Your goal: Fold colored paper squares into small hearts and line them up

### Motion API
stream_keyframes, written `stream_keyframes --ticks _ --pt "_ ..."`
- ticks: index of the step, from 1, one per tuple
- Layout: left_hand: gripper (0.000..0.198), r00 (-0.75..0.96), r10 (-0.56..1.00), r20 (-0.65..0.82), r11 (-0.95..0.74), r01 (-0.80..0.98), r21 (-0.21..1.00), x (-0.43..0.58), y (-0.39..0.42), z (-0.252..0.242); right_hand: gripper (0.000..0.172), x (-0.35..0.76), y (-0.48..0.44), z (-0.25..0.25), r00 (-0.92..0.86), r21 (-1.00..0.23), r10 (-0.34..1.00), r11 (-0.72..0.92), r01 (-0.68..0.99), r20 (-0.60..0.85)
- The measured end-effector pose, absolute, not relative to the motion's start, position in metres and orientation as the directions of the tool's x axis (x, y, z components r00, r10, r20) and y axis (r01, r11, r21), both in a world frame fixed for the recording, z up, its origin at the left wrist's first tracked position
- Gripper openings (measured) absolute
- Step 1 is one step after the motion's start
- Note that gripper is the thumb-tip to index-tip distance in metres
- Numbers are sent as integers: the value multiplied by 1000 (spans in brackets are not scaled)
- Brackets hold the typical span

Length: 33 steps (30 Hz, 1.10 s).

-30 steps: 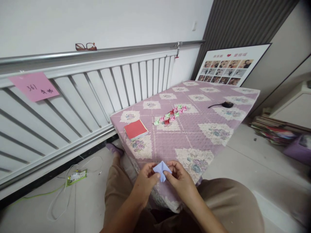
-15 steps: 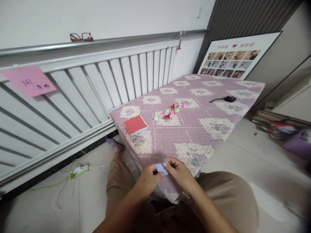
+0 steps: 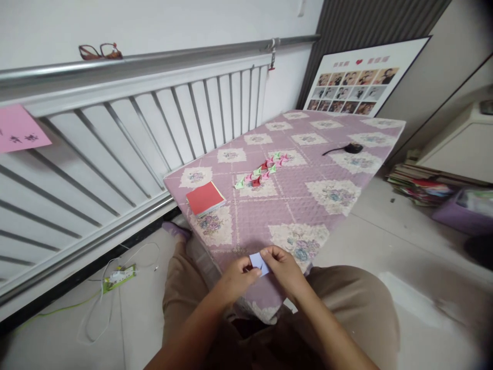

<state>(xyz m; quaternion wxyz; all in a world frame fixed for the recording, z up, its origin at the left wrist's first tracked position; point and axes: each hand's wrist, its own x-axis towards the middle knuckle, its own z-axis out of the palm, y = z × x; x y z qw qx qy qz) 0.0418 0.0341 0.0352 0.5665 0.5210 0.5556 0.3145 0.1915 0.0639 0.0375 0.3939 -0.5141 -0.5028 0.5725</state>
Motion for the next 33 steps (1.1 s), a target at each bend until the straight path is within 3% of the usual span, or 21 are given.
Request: stream_keyframes --ticks 7,13,18,23,33 --pt "17 128 907 -401 379 165 910 53 35 39 28 195 68 41 -181 -985 976 -98 145 -123" --pt "18 104 913 -395 376 162 912 61 43 30 26 200 74 41 -170 -979 982 -44 198 -78" --pt "17 104 899 -425 394 228 890 68 54 24 27 208 82 30 -155 -985 984 -56 165 -82" --pt "18 64 893 -446 424 213 880 76 64 18 34 214 86 13 -59 -999 998 -18 29 -20" --pt "22 77 864 -497 485 133 864 77 71 14 28 224 86 -3 -127 -999 992 21 29 18"
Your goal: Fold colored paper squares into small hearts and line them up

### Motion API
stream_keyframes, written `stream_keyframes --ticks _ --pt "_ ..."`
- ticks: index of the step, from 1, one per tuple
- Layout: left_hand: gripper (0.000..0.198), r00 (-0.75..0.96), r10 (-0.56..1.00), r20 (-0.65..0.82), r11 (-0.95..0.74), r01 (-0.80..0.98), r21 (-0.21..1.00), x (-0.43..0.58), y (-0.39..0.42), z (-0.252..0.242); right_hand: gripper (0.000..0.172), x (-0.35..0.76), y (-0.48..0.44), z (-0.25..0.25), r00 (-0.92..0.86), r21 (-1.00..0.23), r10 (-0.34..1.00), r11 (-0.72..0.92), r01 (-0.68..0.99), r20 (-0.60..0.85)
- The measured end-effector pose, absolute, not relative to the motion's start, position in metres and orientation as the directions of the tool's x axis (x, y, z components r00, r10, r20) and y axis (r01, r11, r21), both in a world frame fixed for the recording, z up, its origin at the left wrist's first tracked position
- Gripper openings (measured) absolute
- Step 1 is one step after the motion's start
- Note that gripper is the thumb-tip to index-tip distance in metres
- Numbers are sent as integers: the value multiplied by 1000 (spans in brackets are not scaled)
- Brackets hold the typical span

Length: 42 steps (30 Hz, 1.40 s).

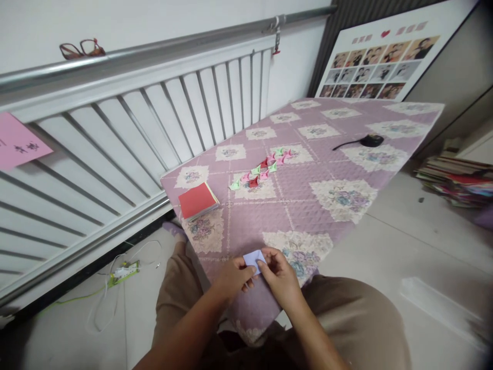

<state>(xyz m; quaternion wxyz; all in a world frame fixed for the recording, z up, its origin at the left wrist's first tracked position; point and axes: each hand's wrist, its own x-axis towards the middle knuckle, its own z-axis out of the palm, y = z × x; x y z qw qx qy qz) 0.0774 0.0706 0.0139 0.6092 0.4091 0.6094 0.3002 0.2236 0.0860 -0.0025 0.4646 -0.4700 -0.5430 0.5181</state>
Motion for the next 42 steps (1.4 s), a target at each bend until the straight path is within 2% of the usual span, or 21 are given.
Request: stream_keyframes --ticks 4,8,11,16,23,28,33,42 --pt "20 77 875 -478 464 146 874 77 69 10 25 224 85 -2 -132 -991 990 68 111 53" --pt "19 68 881 -469 456 149 878 77 69 8 16 226 83 0 -141 -940 970 229 252 198" --pt "19 70 880 -470 458 135 878 76 69 11 7 228 83 3 -209 -922 948 291 255 241" --pt "16 101 875 -473 465 88 881 74 68 14 9 231 82 9 -368 -928 902 315 201 226" --pt "15 133 875 -465 462 59 885 67 67 12 13 233 79 16 -425 -921 880 325 214 212" --pt "17 146 893 -425 420 64 905 68 66 11 18 233 79 18 -390 -945 907 251 207 156" --pt "21 156 894 -419 417 47 908 70 65 14 9 228 80 9 -317 -963 941 188 196 119" --pt "24 364 842 -398 425 9 905 58 66 28 5 226 80 0 -269 -968 958 160 193 104"
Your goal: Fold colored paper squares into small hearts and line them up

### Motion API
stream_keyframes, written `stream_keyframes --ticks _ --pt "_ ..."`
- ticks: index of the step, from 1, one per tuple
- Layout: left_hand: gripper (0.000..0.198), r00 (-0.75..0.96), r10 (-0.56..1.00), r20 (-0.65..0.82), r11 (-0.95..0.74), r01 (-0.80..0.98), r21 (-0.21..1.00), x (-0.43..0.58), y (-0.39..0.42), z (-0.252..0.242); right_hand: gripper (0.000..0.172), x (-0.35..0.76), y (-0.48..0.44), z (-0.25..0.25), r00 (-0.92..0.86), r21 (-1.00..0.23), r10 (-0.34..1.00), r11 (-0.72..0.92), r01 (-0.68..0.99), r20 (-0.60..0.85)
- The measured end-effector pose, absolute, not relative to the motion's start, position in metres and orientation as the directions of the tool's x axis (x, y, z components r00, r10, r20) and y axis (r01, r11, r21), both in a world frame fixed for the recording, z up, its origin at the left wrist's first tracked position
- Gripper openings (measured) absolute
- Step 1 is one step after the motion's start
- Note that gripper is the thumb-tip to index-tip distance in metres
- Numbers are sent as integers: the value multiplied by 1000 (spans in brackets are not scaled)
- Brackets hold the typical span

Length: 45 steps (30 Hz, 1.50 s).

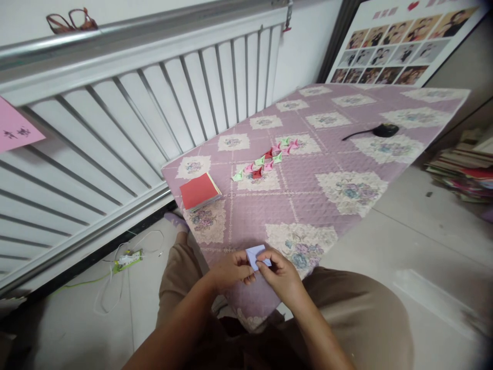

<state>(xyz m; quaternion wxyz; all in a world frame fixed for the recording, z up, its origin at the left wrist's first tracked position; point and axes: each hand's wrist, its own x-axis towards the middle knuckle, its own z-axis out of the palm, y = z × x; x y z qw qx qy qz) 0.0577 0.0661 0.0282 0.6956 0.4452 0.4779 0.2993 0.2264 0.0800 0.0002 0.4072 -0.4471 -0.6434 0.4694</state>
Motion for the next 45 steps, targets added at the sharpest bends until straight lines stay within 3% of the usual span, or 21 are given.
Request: stream_keyframes --ticks 6,11,15,18,22,26,31,34,40,45 --pt "40 248 848 -468 492 -39 870 65 65 25 7 227 79 1 -288 -961 949 190 200 128" --pt "37 75 870 -487 492 -70 868 71 64 21 10 224 78 -1 -262 -983 963 97 155 54" --pt "31 58 888 -455 459 -143 877 70 61 15 34 223 80 -4 -226 -999 974 31 29 24" --pt "26 44 917 -396 398 -149 905 67 58 6 19 225 82 -2 -300 -994 954 40 99 8" --pt "18 13 947 -321 321 -10 947 65 58 1 21 228 82 2 -330 -968 943 109 228 29" --pt "10 -30 987 -160 162 265 950 63 60 11 20 228 80 5 -302 -944 949 178 279 90" --pt "13 83 974 209 -213 635 743 54 60 21 7 222 75 1 -284 -834 901 417 362 327" --pt "20 190 921 341 -361 745 561 47 56 15 15 218 74 -7 -338 -704 820 571 422 462" --pt "18 326 887 327 -422 859 290 37 47 1 18 216 72 -17 -485 -529 776 630 569 403" --pt "16 358 904 234 -415 867 276 34 37 1 14 221 68 -7 -515 -520 796 601 607 319"
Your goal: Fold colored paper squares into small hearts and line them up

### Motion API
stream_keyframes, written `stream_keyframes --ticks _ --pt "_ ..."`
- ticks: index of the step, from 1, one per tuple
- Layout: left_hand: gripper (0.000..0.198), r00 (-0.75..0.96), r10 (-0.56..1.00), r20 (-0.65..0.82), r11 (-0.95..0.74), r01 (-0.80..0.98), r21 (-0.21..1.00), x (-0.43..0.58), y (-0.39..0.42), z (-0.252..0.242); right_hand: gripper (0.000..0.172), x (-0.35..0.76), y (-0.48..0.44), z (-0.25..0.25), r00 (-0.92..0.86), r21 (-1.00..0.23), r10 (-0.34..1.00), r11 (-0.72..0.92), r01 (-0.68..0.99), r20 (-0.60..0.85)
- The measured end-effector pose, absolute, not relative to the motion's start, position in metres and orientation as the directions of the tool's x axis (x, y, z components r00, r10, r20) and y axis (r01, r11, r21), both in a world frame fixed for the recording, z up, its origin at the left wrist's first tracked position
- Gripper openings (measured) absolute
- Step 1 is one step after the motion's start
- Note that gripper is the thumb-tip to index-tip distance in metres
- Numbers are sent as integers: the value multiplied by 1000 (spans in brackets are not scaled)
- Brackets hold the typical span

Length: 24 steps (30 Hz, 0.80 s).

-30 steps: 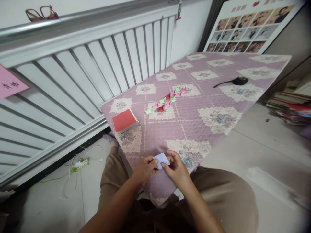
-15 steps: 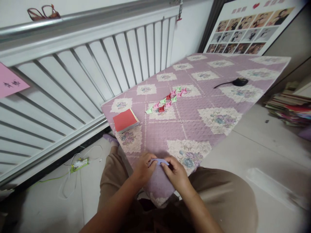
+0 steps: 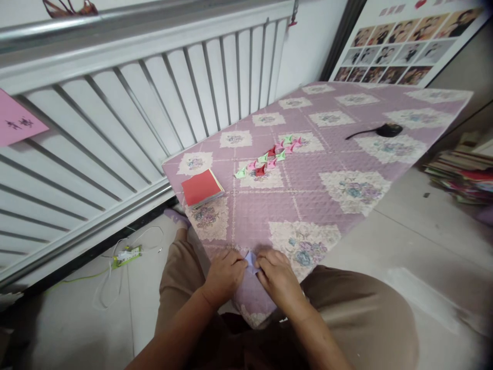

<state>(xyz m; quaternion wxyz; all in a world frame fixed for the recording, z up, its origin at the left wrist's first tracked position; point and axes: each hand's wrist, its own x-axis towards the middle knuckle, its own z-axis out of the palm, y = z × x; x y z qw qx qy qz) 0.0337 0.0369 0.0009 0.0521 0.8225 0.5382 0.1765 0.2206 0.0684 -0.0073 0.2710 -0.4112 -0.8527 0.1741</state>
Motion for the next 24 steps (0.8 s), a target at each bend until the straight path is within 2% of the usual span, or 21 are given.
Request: stream_keyframes --ticks 11,13,18,24 --pt "12 152 960 237 -253 832 494 42 29 -1 5 224 70 -3 -488 -559 820 565 607 299" --pt "10 119 968 221 -218 834 507 42 29 -1 3 225 70 -3 -471 -550 831 551 628 295" --pt "6 41 984 174 -127 846 518 44 32 1 17 225 72 -4 -420 -516 853 522 679 310" --pt "12 21 998 65 -50 870 490 46 40 8 24 220 72 -2 -359 -483 887 460 746 290"
